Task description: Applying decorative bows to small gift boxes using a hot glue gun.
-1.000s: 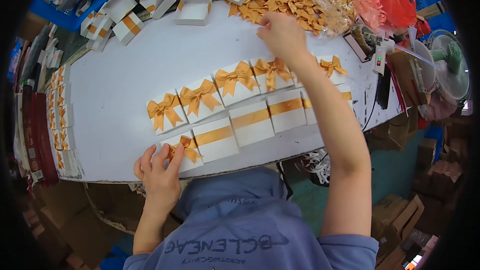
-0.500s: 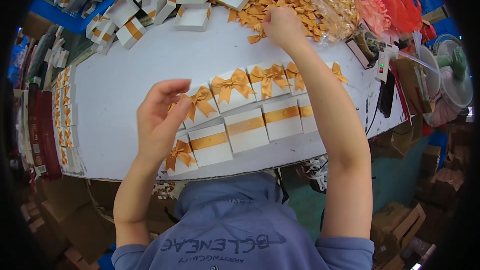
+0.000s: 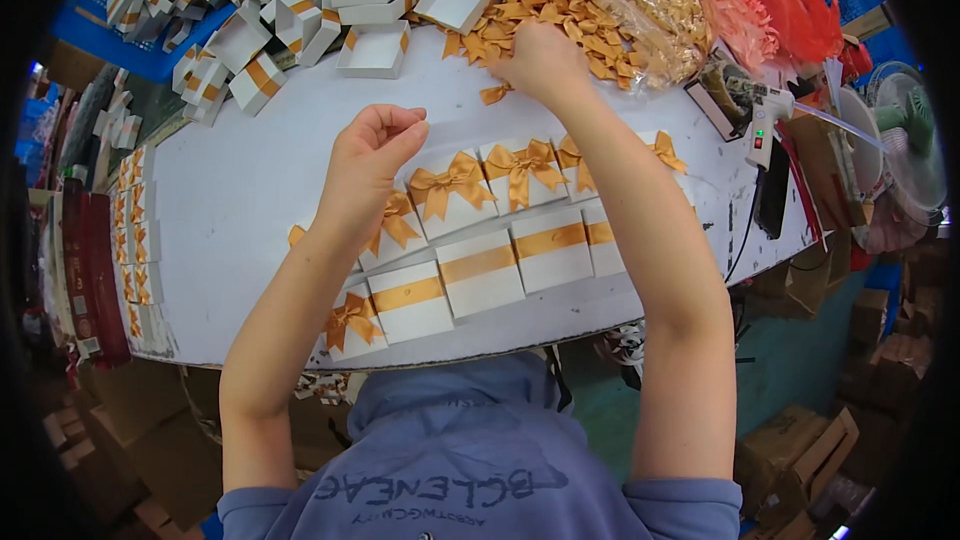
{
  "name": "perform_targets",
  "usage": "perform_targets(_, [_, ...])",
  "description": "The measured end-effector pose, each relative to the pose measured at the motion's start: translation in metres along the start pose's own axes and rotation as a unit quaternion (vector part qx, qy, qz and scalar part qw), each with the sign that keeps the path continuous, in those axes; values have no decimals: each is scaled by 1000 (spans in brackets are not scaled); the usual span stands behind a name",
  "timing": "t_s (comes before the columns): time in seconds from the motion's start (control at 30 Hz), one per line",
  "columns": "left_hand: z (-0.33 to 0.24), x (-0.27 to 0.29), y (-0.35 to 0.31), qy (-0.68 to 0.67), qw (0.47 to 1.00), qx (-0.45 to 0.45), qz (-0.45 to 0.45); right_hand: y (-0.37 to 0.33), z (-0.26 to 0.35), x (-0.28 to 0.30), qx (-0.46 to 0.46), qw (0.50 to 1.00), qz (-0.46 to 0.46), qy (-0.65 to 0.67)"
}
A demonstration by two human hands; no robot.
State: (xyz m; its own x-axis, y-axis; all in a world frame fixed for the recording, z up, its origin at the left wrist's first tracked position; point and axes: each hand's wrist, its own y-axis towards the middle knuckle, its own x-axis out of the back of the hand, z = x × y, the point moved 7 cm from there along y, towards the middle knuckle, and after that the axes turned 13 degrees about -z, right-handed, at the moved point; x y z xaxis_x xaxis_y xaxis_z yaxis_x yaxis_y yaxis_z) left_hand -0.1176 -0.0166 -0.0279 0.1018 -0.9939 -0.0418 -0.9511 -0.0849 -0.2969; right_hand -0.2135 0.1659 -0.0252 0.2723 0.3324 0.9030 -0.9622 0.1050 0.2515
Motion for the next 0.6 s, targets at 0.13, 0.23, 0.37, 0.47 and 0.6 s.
perform_targets(0.13, [1, -7, 5, 29, 999, -17, 17, -4, 2, -19, 12, 995, 97, -5])
perform_targets(0.23, [-2, -2, 9, 13, 996, -83, -5, -17, 21, -10, -94, 922, 124, 355])
perform_targets(0.37, [-11, 4, 5, -114, 986, -115, -40, -52, 55, 10, -163, 824, 139, 525])
perform_targets(0.47, [-18, 13, -1, -169, 972, -150, -64, -72, 63, 14, -192, 777, 168, 575])
perform_targets(0.6, [-26, 23, -11, -134, 973, -188, -25, -88, 75, 31, -95, 817, 101, 560])
